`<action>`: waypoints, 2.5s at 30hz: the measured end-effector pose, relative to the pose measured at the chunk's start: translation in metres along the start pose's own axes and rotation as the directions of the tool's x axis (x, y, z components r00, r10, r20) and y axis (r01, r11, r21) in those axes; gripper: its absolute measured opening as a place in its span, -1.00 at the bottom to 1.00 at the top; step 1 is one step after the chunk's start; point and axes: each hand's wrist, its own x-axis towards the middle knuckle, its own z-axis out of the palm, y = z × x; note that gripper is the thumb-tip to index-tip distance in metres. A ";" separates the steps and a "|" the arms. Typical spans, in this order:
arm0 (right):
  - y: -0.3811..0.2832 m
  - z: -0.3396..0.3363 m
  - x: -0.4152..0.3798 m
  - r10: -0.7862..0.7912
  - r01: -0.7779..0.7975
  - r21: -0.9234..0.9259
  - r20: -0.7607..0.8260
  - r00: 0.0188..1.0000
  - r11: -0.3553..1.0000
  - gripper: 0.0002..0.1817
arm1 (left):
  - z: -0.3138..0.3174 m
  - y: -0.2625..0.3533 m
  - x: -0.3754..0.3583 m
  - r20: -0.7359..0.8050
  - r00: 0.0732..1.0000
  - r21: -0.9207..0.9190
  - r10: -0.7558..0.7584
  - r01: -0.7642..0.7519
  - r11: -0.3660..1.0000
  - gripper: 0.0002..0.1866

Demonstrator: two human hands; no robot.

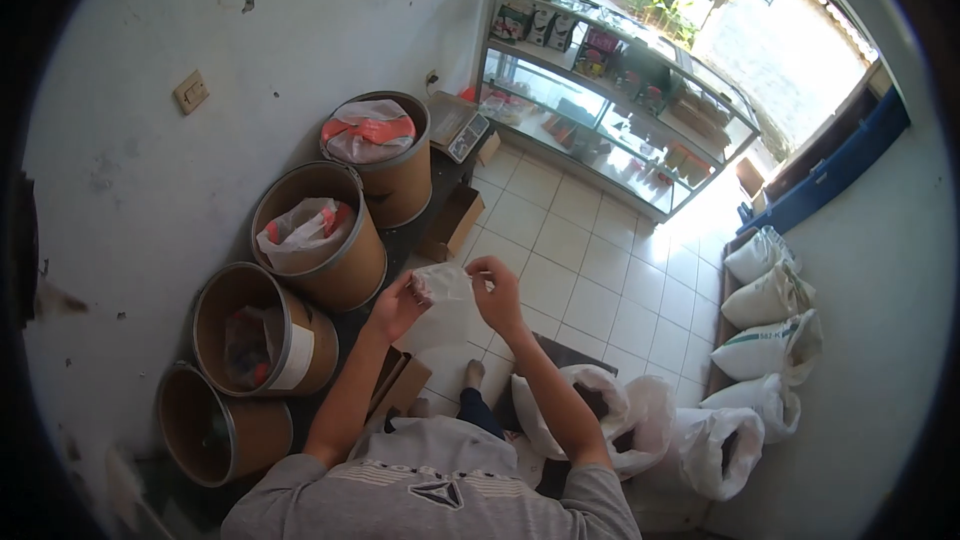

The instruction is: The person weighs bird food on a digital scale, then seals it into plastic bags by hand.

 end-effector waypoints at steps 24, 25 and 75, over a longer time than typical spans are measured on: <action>0.046 0.010 0.135 0.053 0.519 -0.382 0.840 0.539 0.765 -0.44 | 0.021 0.000 0.097 -0.218 0.949 0.193 0.227 -0.186 0.963 -0.82; 0.047 0.017 0.138 0.129 0.500 -0.381 0.876 0.466 0.778 -0.42 | 0.013 0.004 0.099 -0.277 0.934 0.131 0.225 -0.195 0.972 -0.81; 0.295 0.577 0.167 0.384 0.453 -0.218 0.868 -0.314 0.864 -0.66 | -0.009 0.022 0.031 -0.908 -0.380 0.376 0.177 -0.925 -0.057 -0.81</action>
